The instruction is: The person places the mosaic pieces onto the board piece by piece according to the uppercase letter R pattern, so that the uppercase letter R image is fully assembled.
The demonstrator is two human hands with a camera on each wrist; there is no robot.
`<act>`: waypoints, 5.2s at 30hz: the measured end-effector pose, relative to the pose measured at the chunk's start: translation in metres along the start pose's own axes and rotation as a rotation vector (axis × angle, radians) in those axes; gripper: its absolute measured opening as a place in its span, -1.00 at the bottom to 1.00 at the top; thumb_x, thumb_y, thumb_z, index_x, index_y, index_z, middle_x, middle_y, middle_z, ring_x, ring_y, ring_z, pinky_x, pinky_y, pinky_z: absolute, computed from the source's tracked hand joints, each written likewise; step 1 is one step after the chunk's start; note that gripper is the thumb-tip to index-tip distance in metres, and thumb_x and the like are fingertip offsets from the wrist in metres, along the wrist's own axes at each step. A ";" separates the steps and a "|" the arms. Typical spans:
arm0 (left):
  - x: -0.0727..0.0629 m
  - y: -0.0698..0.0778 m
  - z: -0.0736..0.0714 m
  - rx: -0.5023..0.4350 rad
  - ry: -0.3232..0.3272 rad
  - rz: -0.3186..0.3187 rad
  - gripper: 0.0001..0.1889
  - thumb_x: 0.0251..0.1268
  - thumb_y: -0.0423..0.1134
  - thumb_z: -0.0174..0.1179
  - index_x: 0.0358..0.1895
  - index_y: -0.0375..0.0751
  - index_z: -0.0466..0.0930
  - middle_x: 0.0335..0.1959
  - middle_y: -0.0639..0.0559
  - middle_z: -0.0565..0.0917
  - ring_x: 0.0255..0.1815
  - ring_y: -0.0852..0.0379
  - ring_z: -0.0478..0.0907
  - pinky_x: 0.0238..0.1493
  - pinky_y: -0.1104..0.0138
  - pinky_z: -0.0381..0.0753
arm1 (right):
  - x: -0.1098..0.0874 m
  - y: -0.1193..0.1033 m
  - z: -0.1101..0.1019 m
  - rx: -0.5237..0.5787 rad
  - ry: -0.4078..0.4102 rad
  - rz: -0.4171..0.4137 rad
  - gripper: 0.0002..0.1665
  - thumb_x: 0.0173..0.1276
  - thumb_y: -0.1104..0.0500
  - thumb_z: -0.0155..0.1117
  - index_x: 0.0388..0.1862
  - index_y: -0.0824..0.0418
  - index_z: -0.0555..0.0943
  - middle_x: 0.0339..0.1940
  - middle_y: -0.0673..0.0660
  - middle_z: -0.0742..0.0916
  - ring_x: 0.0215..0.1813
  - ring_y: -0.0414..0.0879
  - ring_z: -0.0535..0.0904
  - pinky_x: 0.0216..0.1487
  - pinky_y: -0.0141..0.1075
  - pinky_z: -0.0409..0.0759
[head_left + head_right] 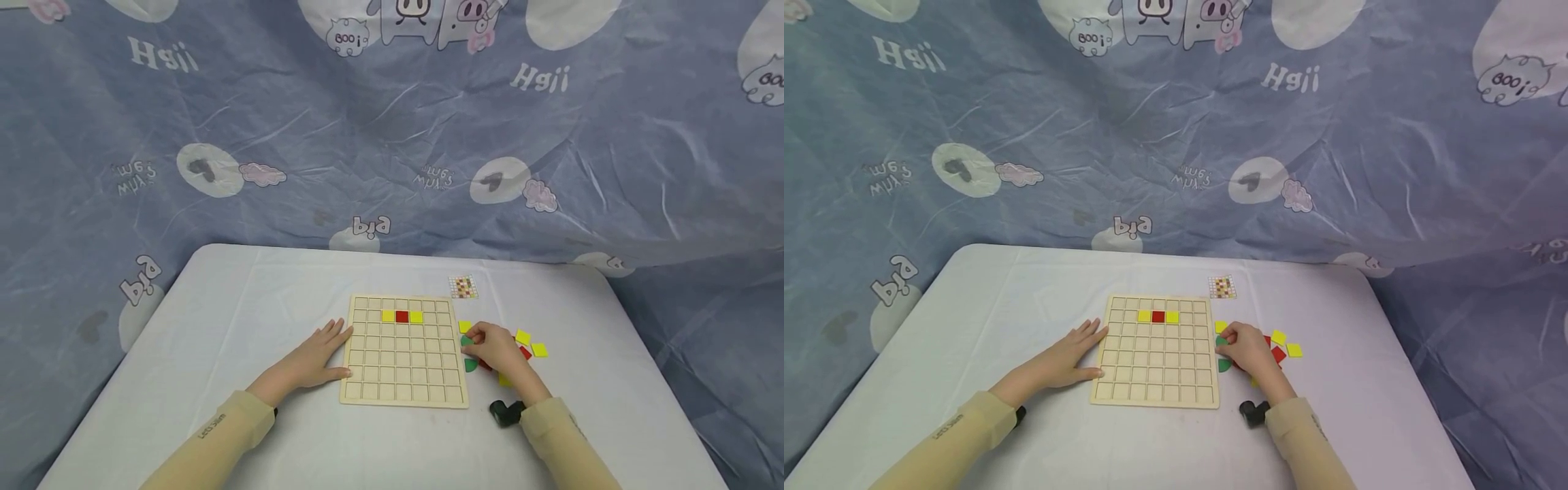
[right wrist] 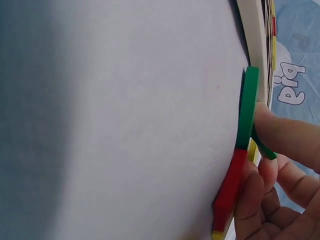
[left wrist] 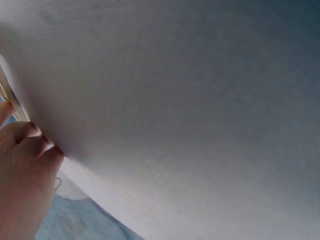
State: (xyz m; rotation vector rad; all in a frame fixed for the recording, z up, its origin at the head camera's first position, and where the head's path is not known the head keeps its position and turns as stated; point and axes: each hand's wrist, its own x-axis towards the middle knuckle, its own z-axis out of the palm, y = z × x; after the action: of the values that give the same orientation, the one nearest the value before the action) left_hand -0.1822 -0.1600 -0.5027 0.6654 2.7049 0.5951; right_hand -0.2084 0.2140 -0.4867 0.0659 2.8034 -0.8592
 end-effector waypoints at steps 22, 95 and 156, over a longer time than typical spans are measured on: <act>0.002 -0.001 0.002 0.003 0.000 0.003 -0.11 0.33 0.17 0.19 0.57 -0.18 0.03 0.61 -0.23 -0.04 0.63 -0.20 -0.16 0.59 -0.06 -0.03 | 0.028 -0.024 0.002 0.455 0.047 -0.026 -0.69 0.29 0.19 0.40 -0.02 0.29 0.67 -0.33 0.16 0.73 -0.25 0.05 0.67 -0.17 -0.19 0.68; 0.004 -0.001 0.003 -0.002 0.002 -0.004 -0.10 0.32 0.15 0.21 0.58 -0.17 0.01 0.61 -0.24 -0.05 0.63 -0.22 -0.18 0.59 -0.09 -0.04 | 0.013 0.057 -0.053 0.144 -0.008 0.146 -0.57 0.36 0.09 0.34 0.11 0.31 0.61 -0.19 0.24 0.70 -0.33 -0.02 0.51 -0.35 -0.35 0.54; -0.003 0.004 -0.001 -0.009 0.016 0.020 -0.13 0.34 0.09 0.22 0.56 -0.23 0.05 0.60 -0.29 -0.01 0.61 -0.28 -0.12 0.57 -0.12 -0.01 | 0.022 -0.046 0.019 0.109 0.042 -0.154 -0.89 0.23 0.22 0.45 -0.25 0.15 0.78 -0.15 0.12 0.73 -0.22 -0.10 0.63 -0.23 -0.28 0.64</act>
State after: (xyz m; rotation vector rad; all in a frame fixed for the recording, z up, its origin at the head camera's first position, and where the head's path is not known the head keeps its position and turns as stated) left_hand -0.1790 -0.1584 -0.4994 0.6885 2.7118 0.6191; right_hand -0.2314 0.1644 -0.4814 -0.1189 2.8276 -1.0575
